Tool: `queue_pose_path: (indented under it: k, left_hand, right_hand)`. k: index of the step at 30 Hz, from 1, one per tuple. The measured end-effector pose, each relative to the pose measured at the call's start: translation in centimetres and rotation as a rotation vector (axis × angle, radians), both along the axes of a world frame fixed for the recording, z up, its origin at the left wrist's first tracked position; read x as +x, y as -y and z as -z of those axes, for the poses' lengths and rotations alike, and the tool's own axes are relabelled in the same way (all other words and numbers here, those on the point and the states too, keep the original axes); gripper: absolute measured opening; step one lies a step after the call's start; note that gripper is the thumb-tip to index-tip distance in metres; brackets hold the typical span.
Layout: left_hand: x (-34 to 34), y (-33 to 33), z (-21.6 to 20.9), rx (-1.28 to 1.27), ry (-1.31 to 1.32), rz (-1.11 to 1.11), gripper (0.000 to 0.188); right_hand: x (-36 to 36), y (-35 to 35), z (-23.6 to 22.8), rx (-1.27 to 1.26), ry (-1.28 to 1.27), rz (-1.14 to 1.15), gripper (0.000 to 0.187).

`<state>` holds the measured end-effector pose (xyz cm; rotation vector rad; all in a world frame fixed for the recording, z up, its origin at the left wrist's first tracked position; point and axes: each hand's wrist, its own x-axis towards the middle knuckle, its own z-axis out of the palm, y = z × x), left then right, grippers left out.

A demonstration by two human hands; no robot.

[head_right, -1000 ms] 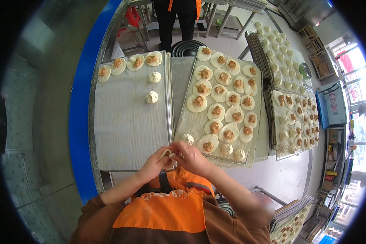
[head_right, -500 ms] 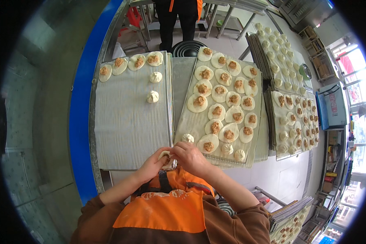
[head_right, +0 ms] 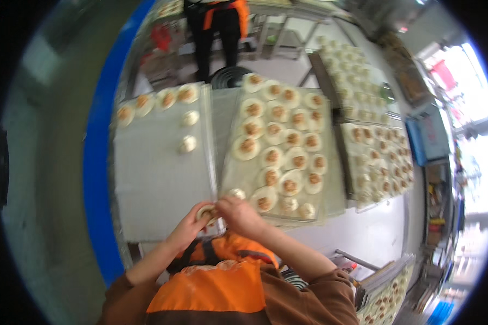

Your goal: The person places filling onto round dough discs on a conveyor belt, folds the dough around the filling to form buns, and arranges them on trays. The person repeats this process continuously while other workers perform similar tasks nearby.

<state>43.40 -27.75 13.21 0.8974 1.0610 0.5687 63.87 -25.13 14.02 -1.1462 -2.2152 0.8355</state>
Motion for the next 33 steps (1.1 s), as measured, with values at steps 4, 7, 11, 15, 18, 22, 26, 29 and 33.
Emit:
queue_pose_path:
  k: [4,7,11,15,18,22,26,29,33]
  left_hand:
    - [0.4,0.3,0.3,0.079,0.045,0.016,0.037]
    - [0.0,0.1,0.5,0.015,0.005,0.043,0.038]
    - [-0.7,0.1,0.7,0.009,-0.041,0.089,0.037]
    - [-0.9,-0.8,0.9,-0.009,-0.080,0.189,0.037]
    - [-0.8,-1.2,0.7,-0.093,0.045,0.177,0.038]
    - [-0.4,-1.6,0.7,-0.263,0.256,-0.046,0.033]
    - [0.7,-1.1,1.2,-0.399,0.441,-0.221,0.048]
    - [1.5,-0.5,1.6,-0.241,0.363,-0.265,0.054]
    - [1.7,-0.5,1.4,-0.217,0.309,-0.285,0.058]
  right_hand:
    - [0.4,-0.2,-0.6,-0.212,-0.264,-0.060,0.016]
    - [0.3,-0.7,-1.2,-0.025,-0.054,-0.124,0.028]
    - [0.0,-1.0,-1.5,0.048,-0.099,-0.149,0.021]
    - [0.0,-1.0,-1.7,0.077,0.022,-0.248,0.024]
    - [0.0,-0.9,-1.6,0.049,0.016,-0.246,0.024]
    - [-0.4,-1.1,-1.1,-0.029,-0.008,-0.121,0.023]
    - [-0.7,-1.3,-1.4,0.088,0.068,-0.074,0.023]
    - [-0.6,-1.4,-2.1,0.058,0.028,-0.100,0.027]
    - [-0.4,-1.7,-2.5,0.058,0.050,-0.158,0.036]
